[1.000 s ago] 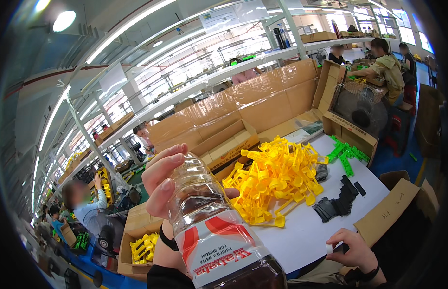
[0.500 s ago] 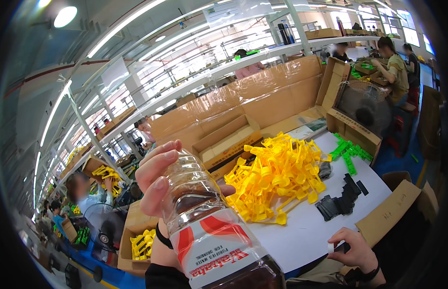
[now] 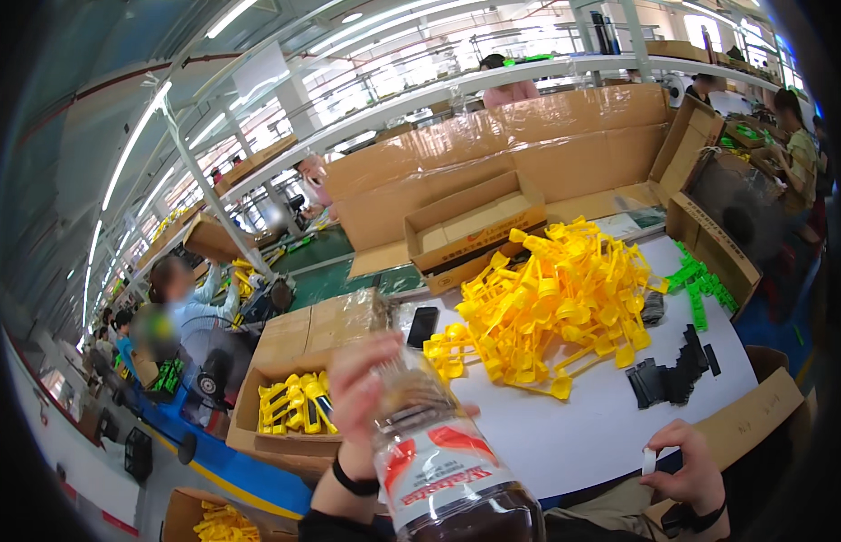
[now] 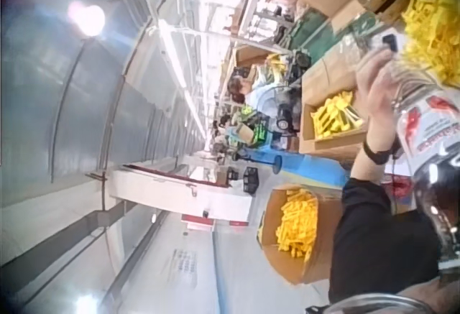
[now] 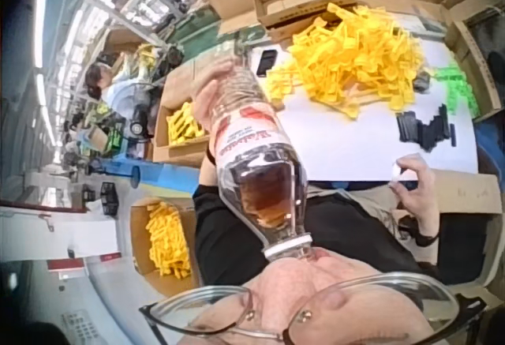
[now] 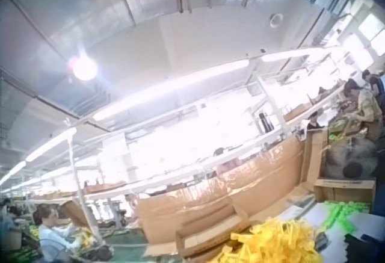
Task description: Manually assembling plastic toy components by fitting yellow housing pieces onto black internal parts at a factory workstation.
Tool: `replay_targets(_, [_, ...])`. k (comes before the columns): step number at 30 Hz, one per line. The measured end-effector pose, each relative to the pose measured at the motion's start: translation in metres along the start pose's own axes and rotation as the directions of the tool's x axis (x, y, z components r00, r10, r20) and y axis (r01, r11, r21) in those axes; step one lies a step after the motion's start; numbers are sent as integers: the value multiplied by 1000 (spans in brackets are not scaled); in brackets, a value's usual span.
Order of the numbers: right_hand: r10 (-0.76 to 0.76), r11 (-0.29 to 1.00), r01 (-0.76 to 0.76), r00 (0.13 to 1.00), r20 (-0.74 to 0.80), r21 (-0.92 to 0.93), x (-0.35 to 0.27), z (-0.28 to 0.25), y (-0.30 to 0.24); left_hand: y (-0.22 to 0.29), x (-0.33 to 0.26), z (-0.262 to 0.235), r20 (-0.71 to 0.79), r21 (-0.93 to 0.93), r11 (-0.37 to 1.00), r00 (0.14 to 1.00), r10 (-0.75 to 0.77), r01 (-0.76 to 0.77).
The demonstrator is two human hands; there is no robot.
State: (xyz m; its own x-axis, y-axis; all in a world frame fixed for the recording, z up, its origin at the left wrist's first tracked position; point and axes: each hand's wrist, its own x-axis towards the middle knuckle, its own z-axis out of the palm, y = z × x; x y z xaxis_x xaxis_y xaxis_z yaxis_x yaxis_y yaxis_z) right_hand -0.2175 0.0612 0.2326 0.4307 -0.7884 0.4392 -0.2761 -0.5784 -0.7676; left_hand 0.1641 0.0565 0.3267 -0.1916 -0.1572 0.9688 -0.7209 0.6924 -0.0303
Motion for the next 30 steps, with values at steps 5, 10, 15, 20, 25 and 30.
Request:
replay_targets(5, [-309,949,300,946,103,90,48,6,-31,45,-87,-27,159,-142,874,882,-443,465])
replay_targets(10, [-652,740,580,743,152,339,116,49,-90,81,-149,-43,258,-152,578,596,-760,802])
replay_targets(15, [-602,785,545,562,567,294,160,101,-94,103,-215,-48,343,-131,284,313,-886,950])
replay_targets(20, [-541,783,592,493,681,193,167,143,-72,109,-234,-64,353,-49,173,179,-919,984])
replay_targets(25, [-529,632,771,359,769,75,172,168,-77,108,-240,-84,423,-29,121,122,-898,992])
replay_targets(30, [-483,609,775,533,695,-170,162,199,-57,105,-239,-84,289,132,234,188,-939,963])
